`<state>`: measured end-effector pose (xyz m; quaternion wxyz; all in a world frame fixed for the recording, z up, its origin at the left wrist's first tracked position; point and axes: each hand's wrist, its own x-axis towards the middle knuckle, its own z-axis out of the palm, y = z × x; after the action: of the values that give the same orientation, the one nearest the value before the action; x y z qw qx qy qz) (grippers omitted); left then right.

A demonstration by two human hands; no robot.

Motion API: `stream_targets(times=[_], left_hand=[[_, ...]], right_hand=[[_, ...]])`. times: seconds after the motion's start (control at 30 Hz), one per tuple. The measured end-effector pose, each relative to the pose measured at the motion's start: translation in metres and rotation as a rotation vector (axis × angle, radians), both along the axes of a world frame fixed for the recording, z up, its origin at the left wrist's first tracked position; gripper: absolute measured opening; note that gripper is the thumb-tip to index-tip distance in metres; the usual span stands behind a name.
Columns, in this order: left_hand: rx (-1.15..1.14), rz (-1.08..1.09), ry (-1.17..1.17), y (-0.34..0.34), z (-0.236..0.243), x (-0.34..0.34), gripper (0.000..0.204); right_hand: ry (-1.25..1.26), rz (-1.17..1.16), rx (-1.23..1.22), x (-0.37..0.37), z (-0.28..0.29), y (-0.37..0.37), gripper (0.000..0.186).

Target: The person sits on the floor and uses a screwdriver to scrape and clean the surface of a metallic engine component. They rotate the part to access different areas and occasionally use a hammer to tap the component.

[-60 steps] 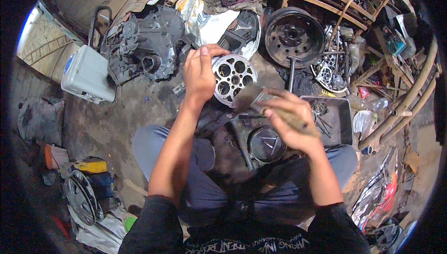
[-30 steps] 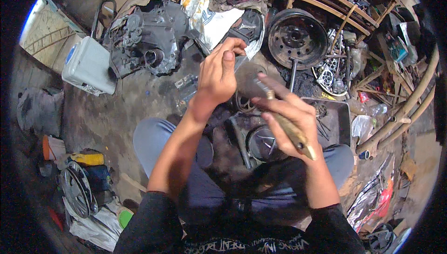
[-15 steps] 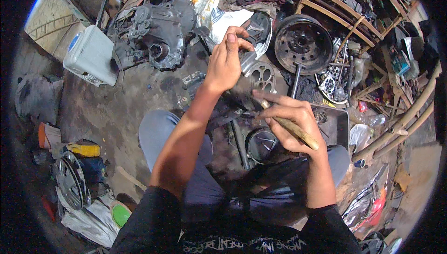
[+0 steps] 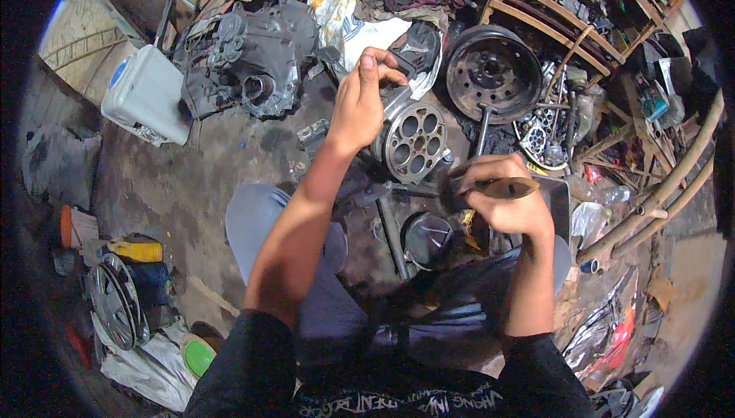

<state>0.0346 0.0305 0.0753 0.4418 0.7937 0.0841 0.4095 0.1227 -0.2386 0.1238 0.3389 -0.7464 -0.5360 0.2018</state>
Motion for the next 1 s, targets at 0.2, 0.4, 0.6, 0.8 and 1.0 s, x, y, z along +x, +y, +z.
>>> stream_targets(times=[0.2, 0.4, 0.6, 0.8, 1.0], left_hand=[[-0.136, -0.069, 0.068, 0.008, -0.007, 0.002, 0.076], [-0.252, -0.106, 0.063, 0.002, 0.001, 0.004, 0.074], [-0.259, -0.111, 0.036, 0.011, -0.003, 0.006, 0.072], [-0.276, -0.05, 0.028, 0.017, -0.007, 0.005, 0.069], [-0.136, -0.08, 0.089, 0.02, -0.007, -0.004, 0.082]], right_hand=[[-0.092, -0.185, 0.541, -0.011, -0.001, 0.009, 0.015], [-0.027, -0.153, 0.355, -0.002, -0.028, 0.02, 0.017], [-0.084, -0.258, 0.58, -0.016, -0.015, 0.019, 0.021], [-0.001, -0.189, 0.294, 0.004, -0.035, 0.009, 0.027], [-0.139, -0.267, 0.334, 0.008, -0.015, -0.004, 0.044]])
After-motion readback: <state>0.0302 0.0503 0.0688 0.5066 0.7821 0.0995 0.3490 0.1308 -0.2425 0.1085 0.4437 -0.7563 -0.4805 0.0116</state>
